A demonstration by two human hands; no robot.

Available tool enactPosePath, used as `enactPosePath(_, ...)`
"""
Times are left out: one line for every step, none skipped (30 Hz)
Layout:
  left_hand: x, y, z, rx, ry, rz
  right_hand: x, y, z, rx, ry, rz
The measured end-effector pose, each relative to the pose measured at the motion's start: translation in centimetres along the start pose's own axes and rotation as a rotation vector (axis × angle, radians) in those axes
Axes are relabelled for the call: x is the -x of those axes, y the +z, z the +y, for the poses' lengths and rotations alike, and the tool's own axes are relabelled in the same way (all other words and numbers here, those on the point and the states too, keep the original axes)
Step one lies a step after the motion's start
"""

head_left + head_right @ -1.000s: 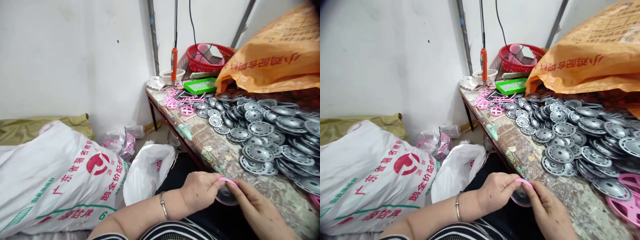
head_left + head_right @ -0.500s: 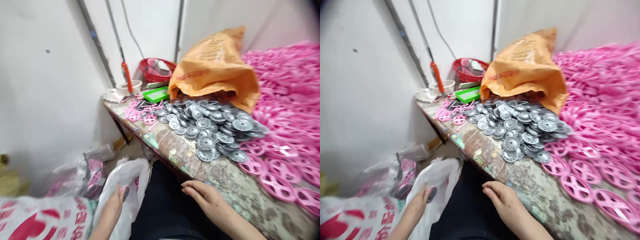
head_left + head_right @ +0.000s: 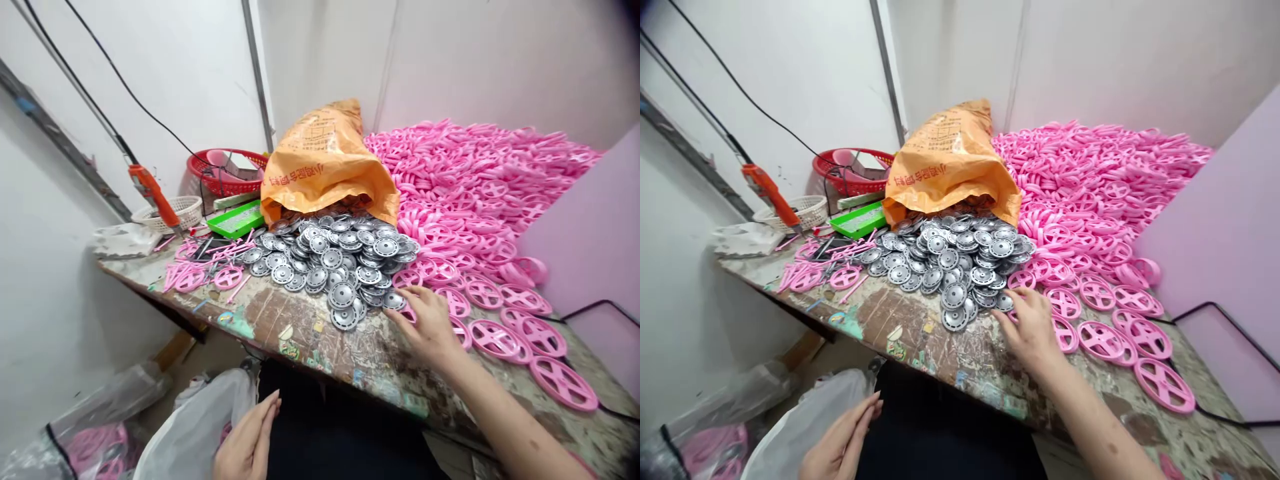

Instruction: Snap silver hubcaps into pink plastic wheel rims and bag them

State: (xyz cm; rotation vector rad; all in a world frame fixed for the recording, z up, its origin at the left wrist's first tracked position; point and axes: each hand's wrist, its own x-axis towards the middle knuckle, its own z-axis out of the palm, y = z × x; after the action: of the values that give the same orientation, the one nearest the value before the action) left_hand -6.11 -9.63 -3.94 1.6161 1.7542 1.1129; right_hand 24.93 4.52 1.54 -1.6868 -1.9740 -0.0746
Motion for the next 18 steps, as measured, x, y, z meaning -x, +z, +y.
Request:
enactPosePath(0.0,0.3,0.3,0.032,0.021,-0.011,0.4,-0.3,1.3,0.068,0.045,0.007)
enactPosePath(-0.1,0.5,0.5,0.055,0.039,-0.021,0.7,-0.5,2.4,0.131,0.071,0.002)
enactPosePath(-0.3,0.8,0.8,0.068,0.059,-0.032,0.9,-0.6,3.3,0.186,0.082,-0.008)
enactPosePath(-0.6,1.0,1.2,0.076,0.081,-0.046,1.0,-0.5,4.0,0.226,0.077,-0.024)
enactPosePath(-0.9,1.3,1.6,0.083,0.106,-0.066,1.1,-0.3,4.4,0.254,0.067,-0.043)
enactPosePath(-1.2,1.5,2.0,0.093,0.126,-0.092,1.1,0.0,4.6,0.272,0.054,-0.062)
enactPosePath(-1.5,1.7,2.5,0.105,0.141,-0.118,1.0,0.2,4.8,0.283,0.043,-0.075)
enactPosePath(-1.8,1.9,2.9,0.121,0.149,-0.143,0.9,0.3,4.9,0.291,0.035,-0.081)
enactPosePath(-2.0,2.1,3.4,0.142,0.152,-0.162,0.8,0.3,4.9,0.298,0.034,-0.075)
enactPosePath(-2.2,2.2,3.9,0.167,0.148,-0.181,0.7,0.2,4.9,0.305,0.040,-0.060)
enactPosePath(-2.3,2.4,4.4,0.197,0.137,-0.201,0.5,-0.1,4.9,0.310,0.053,-0.033)
enactPosePath(-2.5,2.7,5.0,0.232,0.114,-0.223,0.5,-0.6,4.7,0.306,0.068,-0.001)
enactPosePath(-2.7,3.0,5.7,0.278,0.077,-0.248,0.5,-1.1,4.4,0.289,0.073,0.028)
enactPosePath(-2.9,3.5,6.6,0.338,0.026,-0.276,0.7,-1.6,3.7,0.256,0.058,0.052)
enactPosePath(-3.2,4.0,7.5,0.419,-0.036,-0.307,1.0,-2.1,2.8,0.207,0.024,0.063)
enactPosePath(-3.6,4.7,8.5,0.520,-0.101,-0.347,1.5,-2.4,1.6,0.147,-0.026,0.060)
enactPosePath(-4.0,5.4,9.5,0.628,-0.159,-0.397,2.2,-2.5,0.2,0.082,-0.084,0.048)
enactPosePath(-4.5,6.1,10.5,0.727,-0.203,-0.446,2.9,-2.5,-1.1,0.019,-0.145,0.026)
